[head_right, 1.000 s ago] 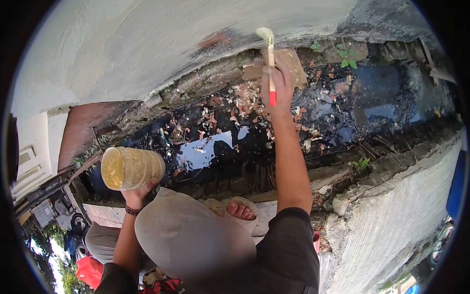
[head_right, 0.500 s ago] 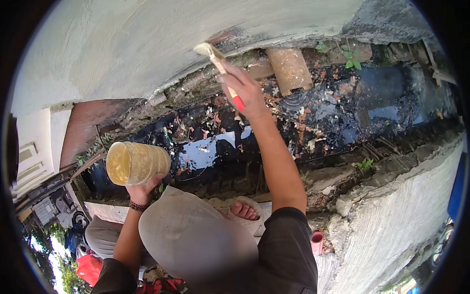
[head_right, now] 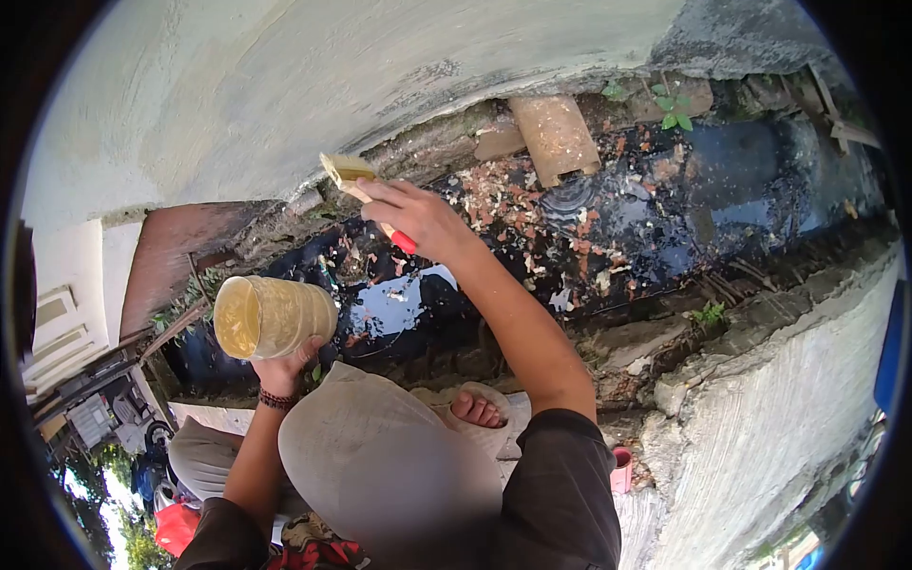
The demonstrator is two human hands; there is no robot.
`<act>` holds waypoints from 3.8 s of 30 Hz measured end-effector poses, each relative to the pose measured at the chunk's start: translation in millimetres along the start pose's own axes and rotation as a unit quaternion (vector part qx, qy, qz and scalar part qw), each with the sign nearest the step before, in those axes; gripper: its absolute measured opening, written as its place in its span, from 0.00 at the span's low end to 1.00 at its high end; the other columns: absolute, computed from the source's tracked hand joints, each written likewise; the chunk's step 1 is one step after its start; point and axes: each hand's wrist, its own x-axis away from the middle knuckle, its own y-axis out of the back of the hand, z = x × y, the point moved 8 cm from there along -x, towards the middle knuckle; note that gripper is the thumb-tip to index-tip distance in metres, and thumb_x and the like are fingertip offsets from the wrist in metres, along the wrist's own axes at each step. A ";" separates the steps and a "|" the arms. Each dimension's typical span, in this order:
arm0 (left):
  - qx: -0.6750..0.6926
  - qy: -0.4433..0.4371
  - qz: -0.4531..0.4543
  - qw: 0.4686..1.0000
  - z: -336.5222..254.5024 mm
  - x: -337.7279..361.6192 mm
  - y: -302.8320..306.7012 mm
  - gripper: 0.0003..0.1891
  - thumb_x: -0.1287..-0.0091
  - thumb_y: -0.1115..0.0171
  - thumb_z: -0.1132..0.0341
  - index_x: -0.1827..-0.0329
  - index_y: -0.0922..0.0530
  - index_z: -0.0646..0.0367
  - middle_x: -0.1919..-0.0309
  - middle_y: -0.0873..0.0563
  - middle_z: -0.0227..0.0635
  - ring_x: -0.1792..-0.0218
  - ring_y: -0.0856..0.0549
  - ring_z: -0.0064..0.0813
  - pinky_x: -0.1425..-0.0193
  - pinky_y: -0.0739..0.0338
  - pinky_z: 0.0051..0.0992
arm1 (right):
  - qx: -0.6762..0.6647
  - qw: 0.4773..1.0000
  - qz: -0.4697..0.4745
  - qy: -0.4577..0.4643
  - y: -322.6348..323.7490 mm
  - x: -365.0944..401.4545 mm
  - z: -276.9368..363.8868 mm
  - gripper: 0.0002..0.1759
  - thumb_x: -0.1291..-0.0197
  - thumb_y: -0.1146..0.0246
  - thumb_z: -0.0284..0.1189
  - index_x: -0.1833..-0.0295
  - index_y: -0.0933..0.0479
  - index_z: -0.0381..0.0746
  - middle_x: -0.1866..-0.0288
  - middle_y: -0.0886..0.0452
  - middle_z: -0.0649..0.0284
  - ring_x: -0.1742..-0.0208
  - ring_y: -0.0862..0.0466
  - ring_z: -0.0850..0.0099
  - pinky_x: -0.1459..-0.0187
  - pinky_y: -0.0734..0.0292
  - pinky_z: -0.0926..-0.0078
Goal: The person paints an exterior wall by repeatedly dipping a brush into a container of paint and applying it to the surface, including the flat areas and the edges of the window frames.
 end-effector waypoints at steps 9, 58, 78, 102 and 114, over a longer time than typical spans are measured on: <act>0.016 -0.005 -0.022 1.000 -0.6 9.5 3.8 0.42 0.54 0.16 0.61 0.36 0.27 0.64 0.42 0.17 0.42 0.42 0.17 0.37 0.35 0.25 0.37 | 0.273 0.828 -0.479 -0.102 134.6 37.8 -39.7 0.05 0.39 0.38 0.15 0.58 0.22 0.32 0.41 0.22 0.45 0.43 0.18 0.52 0.45 0.21 0.62; 0.153 0.009 -0.182 0.971 12.2 10.0 50.2 0.45 0.56 0.17 0.74 0.34 0.34 0.65 0.42 0.20 0.42 0.43 0.19 0.35 0.35 0.24 0.38 | 0.036 0.998 0.049 -0.003 -126.2 11.4 13.5 0.11 0.47 0.35 0.22 0.57 0.22 0.44 0.34 0.25 0.56 0.38 0.22 0.57 0.43 0.20 0.63; 0.074 -0.076 -0.196 0.975 -2.6 10.8 153.7 0.39 0.52 0.17 0.68 0.37 0.28 0.68 0.45 0.17 0.43 0.46 0.17 0.35 0.37 0.23 0.36 | 0.169 0.981 0.071 0.058 -67.9 13.0 19.8 0.09 0.45 0.35 0.25 0.58 0.24 0.45 0.37 0.23 0.61 0.38 0.21 0.60 0.51 0.15 0.64; -0.015 -0.223 -0.035 0.974 -52.1 -29.2 176.3 0.42 0.56 0.16 0.62 0.37 0.28 0.60 0.45 0.16 0.38 0.43 0.17 0.33 0.36 0.24 0.34 | -0.087 0.977 0.188 -0.043 -61.3 -37.5 123.9 0.07 0.43 0.35 0.26 0.58 0.23 0.41 0.54 0.17 0.56 0.58 0.16 0.56 0.55 0.20 0.64; 0.162 -0.260 -0.036 0.951 -46.5 -64.6 113.8 0.43 0.58 0.20 0.71 0.35 0.32 0.60 0.46 0.17 0.37 0.45 0.17 0.29 0.38 0.24 0.29 | -0.146 0.902 0.075 -0.400 95.0 -195.6 248.9 0.16 0.34 0.35 0.34 0.53 0.26 0.31 0.66 0.16 0.55 0.68 0.12 0.71 0.66 0.13 0.77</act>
